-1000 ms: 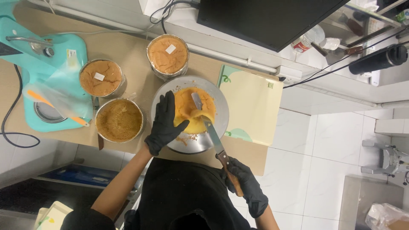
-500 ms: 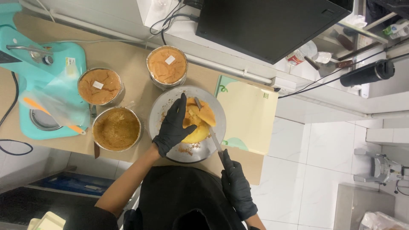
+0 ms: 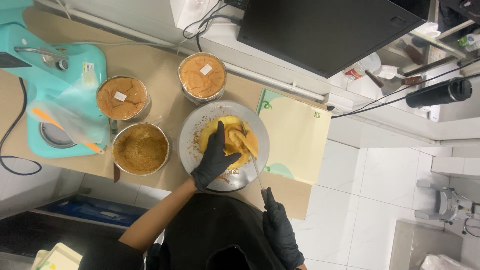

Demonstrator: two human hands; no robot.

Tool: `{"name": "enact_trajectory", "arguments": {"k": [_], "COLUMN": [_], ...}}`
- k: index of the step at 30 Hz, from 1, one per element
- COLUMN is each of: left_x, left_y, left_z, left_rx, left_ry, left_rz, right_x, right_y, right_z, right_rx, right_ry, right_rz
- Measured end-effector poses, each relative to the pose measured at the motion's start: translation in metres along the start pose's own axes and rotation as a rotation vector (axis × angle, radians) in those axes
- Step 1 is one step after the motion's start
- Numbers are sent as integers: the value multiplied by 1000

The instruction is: Slicing sponge cakes into layers on a turntable using a knife.

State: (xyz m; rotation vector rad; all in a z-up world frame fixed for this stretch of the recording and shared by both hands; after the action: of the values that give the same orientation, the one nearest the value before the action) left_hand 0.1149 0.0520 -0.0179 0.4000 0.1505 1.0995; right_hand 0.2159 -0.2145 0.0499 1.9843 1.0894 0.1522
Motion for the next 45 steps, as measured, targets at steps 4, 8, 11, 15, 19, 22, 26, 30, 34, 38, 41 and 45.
{"name": "enact_trajectory", "arguments": {"k": [4, 8, 11, 15, 19, 22, 26, 30, 34, 38, 41, 45], "left_x": [-13, -25, -31, -37, -45, -50, -48, -36, -26, -23, -22, -18], "left_y": [-18, -23, -8, 32, 80, 103, 97, 69, 56, 52, 55, 65], "left_z": [-9, -24, -14, -10, -24, -43, -48, -50, -50, -64, -67, -49], "left_rx": [-141, -374, -382, -537, -742, -730, -763, -767, -860, -794, -789, -745], "left_ry": [75, 225, 210, 429, 338, 314, 447, 453, 387, 420, 432, 514], "left_rz": [59, 107, 202, 327, 427, 478, 394, 266, 262, 250, 232, 217], "right_x": [-12, -23, -23, -13, -3, 3, 5, 6, 10, 8, -3, -24], "right_y": [-14, -26, -25, -18, -33, -32, -23, -10, 17, 13, -8, -28], "right_z": [11, 33, 35, -5, -21, -56, -73, -47, -68, -57, -37, -21], "right_rx": [191, 289, 698, 161, 424, 145, 288, 621, -117, 108, 121, 610], "right_ry": [179, 35, -257, 138, -104, -8, -4, -272, 215, 227, 141, -156], "right_rz": [-15, -119, -195, -223, -375, -435, -421, -293, -40, 7, -70, -265]}}
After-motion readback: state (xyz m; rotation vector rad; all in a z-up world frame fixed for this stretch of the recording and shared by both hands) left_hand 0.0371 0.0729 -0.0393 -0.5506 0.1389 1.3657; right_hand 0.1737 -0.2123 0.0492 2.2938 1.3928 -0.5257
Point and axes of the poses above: each hand's wrist, its own x-axis towards the middle knuckle, its own y-axis out of the back of the hand, z = x × y, the point moved 6 cm from there along x, towards the middle knuckle, and after that the axes turned 13 degrees about z, right-handed, at the moved point
